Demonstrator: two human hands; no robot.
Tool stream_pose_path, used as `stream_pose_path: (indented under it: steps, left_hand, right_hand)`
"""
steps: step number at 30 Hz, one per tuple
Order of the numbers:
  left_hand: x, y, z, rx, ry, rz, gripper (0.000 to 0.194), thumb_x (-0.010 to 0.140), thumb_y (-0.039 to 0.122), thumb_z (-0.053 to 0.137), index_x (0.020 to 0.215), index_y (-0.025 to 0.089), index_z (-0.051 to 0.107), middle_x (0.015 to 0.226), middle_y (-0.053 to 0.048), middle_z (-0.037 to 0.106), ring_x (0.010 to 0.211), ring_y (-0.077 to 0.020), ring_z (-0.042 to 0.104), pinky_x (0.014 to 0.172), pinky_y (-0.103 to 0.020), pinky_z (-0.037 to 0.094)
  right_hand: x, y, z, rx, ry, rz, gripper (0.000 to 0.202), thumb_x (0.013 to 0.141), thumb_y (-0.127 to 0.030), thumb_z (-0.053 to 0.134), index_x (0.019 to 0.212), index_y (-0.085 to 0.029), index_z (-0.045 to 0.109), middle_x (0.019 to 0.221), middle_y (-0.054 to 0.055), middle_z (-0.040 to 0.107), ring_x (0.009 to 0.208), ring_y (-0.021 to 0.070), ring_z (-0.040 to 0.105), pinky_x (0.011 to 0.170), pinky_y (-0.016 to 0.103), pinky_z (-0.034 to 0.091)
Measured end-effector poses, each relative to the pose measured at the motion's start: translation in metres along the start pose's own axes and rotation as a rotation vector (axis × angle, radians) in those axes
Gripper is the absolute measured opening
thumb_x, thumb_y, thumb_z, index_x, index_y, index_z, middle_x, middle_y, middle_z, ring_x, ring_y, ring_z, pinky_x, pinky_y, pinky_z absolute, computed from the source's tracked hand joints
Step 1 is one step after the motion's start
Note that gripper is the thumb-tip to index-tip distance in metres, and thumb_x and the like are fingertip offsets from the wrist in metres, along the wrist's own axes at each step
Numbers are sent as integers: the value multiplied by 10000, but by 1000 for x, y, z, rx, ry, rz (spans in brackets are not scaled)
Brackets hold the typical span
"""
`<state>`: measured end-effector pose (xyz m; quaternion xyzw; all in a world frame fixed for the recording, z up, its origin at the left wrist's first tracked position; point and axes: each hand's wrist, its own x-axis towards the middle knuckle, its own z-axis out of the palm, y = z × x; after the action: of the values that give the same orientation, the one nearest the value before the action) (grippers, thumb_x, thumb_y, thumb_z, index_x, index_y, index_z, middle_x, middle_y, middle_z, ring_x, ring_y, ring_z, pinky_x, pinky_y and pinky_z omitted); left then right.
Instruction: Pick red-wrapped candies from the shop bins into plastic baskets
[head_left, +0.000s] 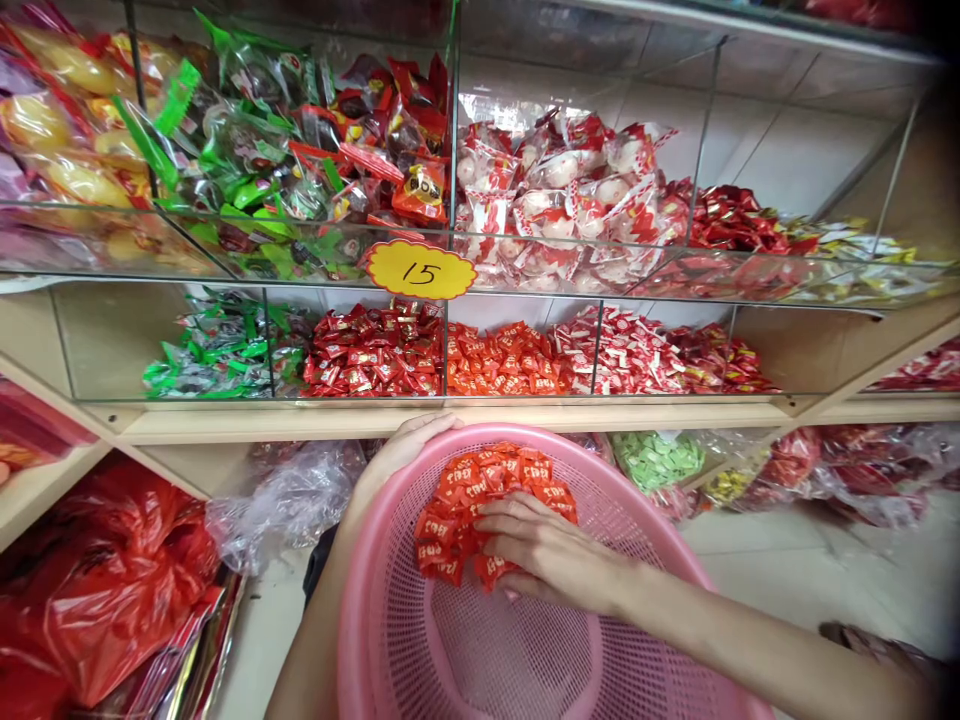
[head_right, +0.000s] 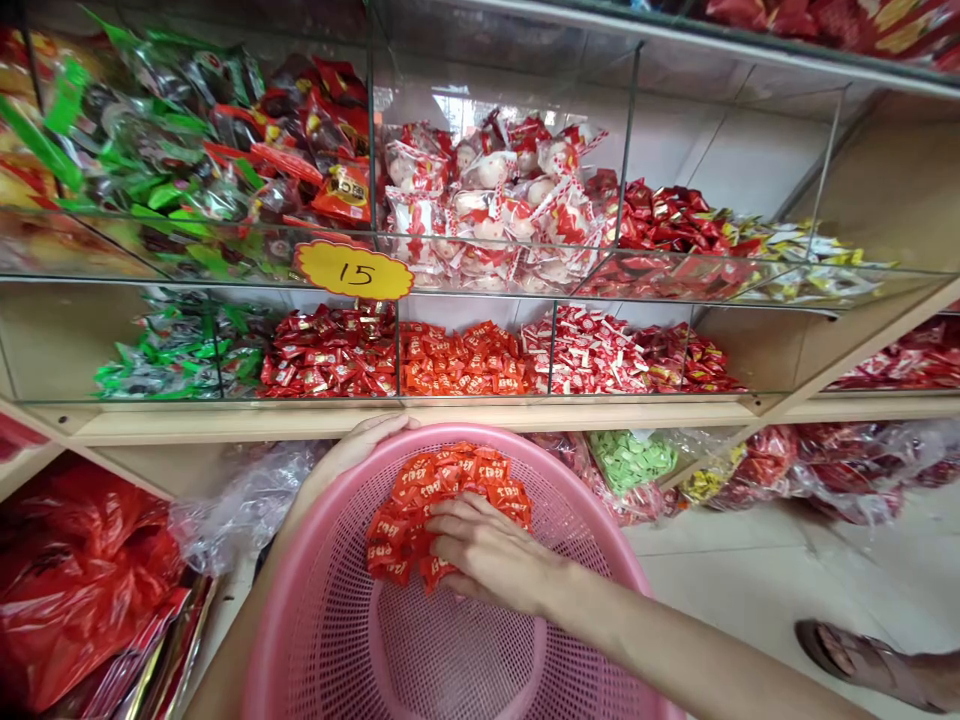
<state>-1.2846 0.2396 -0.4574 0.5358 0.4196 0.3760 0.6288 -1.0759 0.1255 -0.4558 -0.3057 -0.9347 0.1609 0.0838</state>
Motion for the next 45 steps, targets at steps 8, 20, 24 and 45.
stream_pose_path:
  steps: [8,20,24,45]
  left_hand:
    - [-2,3,2,-109,-49,-24,202,731,374,668,793,183,686,830,3,679,757,-121,573,770,-239,401]
    - [0,3,0,-47,-58,22,181,750,358,647,786,183,677,882,-10,676,794,-134,564,805,-253,390]
    - [0,2,0,-32,-65,62,187,768,362,622,784,189,691,856,-10,683,800,-141,578,828,-257,395]
    - [3,-2,-5,-34,-32,-18,271,741,429,644,850,191,712,875,-32,704,797,-162,613,798,-259,429]
  right_hand:
    - [-8,-21,18,-151,-28,271,181,814,-342,604,920,-199,637,914,45,568,869,198,493,729,325,375]
    - [17,-22,38,-335,2,263,170,781,-298,641,865,-180,552,906,35,585,842,205,519,703,330,380]
    - [17,-18,39,-339,13,264,128,804,-267,621,855,-183,539,884,28,596,819,196,528,696,323,379]
    - [48,88,-132,-575,134,496,162,867,-146,458,902,-152,616,928,103,618,871,196,542,709,281,351]
